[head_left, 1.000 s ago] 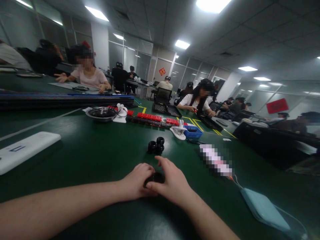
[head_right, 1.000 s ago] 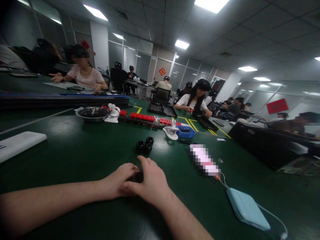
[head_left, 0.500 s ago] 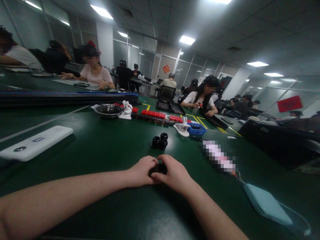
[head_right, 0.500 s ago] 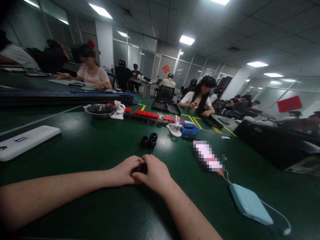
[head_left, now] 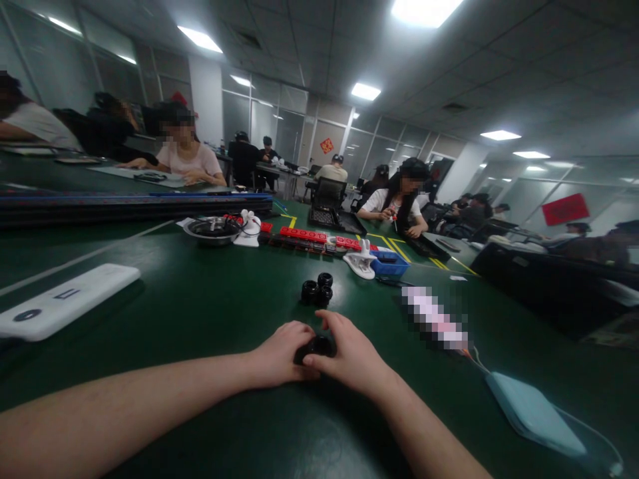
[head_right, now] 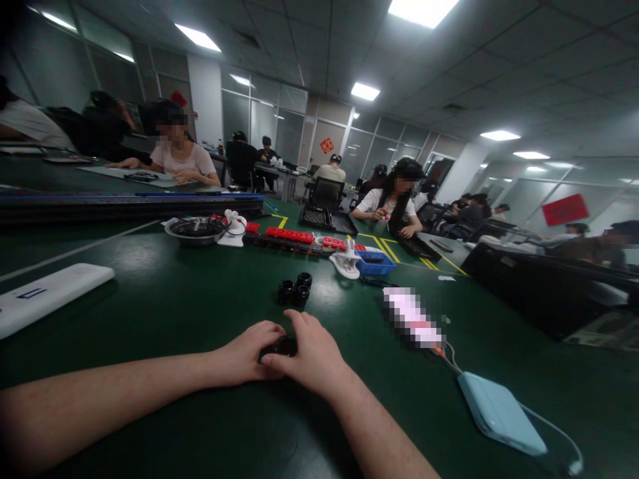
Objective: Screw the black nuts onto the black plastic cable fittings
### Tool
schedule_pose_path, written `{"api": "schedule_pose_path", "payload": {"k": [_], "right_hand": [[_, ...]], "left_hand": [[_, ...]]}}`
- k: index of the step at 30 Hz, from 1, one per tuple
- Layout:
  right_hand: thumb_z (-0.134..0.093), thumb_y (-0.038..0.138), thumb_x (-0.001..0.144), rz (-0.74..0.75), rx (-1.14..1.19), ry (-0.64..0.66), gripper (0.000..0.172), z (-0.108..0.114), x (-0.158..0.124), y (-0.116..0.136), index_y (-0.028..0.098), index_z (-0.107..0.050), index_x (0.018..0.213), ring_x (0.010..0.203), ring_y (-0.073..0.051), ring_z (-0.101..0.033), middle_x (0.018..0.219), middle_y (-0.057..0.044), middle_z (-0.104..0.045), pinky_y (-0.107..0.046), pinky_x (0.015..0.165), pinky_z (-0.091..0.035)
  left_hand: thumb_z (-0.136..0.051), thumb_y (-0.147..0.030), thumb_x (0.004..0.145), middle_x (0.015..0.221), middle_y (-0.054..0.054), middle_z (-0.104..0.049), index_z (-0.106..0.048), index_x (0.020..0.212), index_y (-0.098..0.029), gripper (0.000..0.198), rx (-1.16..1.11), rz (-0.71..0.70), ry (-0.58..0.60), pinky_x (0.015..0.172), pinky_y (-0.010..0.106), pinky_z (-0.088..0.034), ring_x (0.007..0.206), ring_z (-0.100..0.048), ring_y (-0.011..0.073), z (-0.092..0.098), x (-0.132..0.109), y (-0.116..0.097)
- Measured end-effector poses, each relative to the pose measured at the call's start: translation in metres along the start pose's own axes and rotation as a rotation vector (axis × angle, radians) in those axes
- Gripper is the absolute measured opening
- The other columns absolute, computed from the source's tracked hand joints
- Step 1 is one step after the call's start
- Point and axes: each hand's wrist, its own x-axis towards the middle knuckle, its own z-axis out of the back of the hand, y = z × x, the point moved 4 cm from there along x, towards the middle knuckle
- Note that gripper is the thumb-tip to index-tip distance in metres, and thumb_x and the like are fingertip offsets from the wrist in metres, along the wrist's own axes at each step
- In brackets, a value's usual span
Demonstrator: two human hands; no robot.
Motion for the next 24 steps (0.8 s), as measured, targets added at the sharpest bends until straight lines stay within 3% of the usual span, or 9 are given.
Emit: {"api": "schedule_pose_path", "payload": {"k": [4,8,12,16,20,24], "right_hand": [[-0.064,0.031,0.069,-0.018,0.001,0.021,0.049,0.001,0.0,0.001,0.017,-0.048,0.113,0.086,-0.021,-0.055,0.096,-0.006,-0.058,-0.031,0.074,-0.042],[-0.056,0.014,0.07,0.088,0.03,0.02,0.057,0.004,-0.003,0.01,0.017,-0.038,0.123,0.097,-0.02,-0.051,0.106,-0.008,-0.055,-0.031,0.085,-0.04],[-0.065,0.029,0.067,0.113,0.019,0.047,0.066,0.001,-0.002,0.01,0.015,-0.038,0.126,0.107,-0.024,-0.046,0.118,-0.011,-0.049,-0.035,0.092,-0.035],[-0.068,0.038,0.066,0.015,0.007,0.028,0.068,0.001,0.0,0.003,0.015,-0.04,0.123,0.1,-0.025,-0.051,0.109,-0.01,-0.055,-0.035,0.084,-0.04],[-0.067,0.024,0.066,0.01,0.074,0.044,0.072,0.002,-0.001,0.003,0.019,-0.032,0.128,0.093,-0.021,-0.055,0.104,-0.007,-0.058,-0.031,0.079,-0.043],[-0.063,0.015,0.065,0.105,0.091,0.04,0.075,0.003,-0.003,0.009,0.018,-0.029,0.131,0.101,-0.021,-0.051,0.109,-0.007,-0.055,-0.031,0.088,-0.039]], "left_hand": [[-0.067,-0.038,0.065,0.105,0.005,-0.053,-0.057,0.099,-0.021,0.039,-0.013,0.042,0.014,0.087,0.037,-0.039,0.1,-0.047,0.0248,0.001,-0.001,-0.001],[-0.065,-0.041,0.068,0.112,0.007,-0.051,-0.053,0.11,-0.021,0.047,-0.011,0.052,0.024,0.091,0.04,-0.036,0.105,-0.044,0.0267,-0.001,-0.003,0.001],[-0.066,-0.039,0.067,0.112,0.008,-0.051,-0.052,0.11,-0.021,0.049,0.026,0.02,0.028,0.092,0.041,-0.035,0.104,-0.044,0.0269,-0.003,-0.003,0.001],[-0.065,-0.039,0.067,0.102,0.005,-0.053,-0.056,0.098,-0.021,0.037,0.027,0.025,0.01,0.087,0.038,-0.038,0.097,-0.047,0.0244,-0.001,-0.003,-0.002],[-0.066,-0.035,0.065,0.106,0.006,-0.052,-0.054,0.101,-0.021,0.041,-0.001,0.044,0.013,0.089,0.038,-0.037,0.101,-0.046,0.0253,0.001,-0.003,-0.006],[-0.065,-0.026,0.063,0.11,0.007,-0.052,-0.05,0.108,-0.019,0.049,-0.038,0.086,0.015,0.091,0.039,-0.036,0.102,-0.046,0.0265,0.002,-0.002,-0.005]]}}
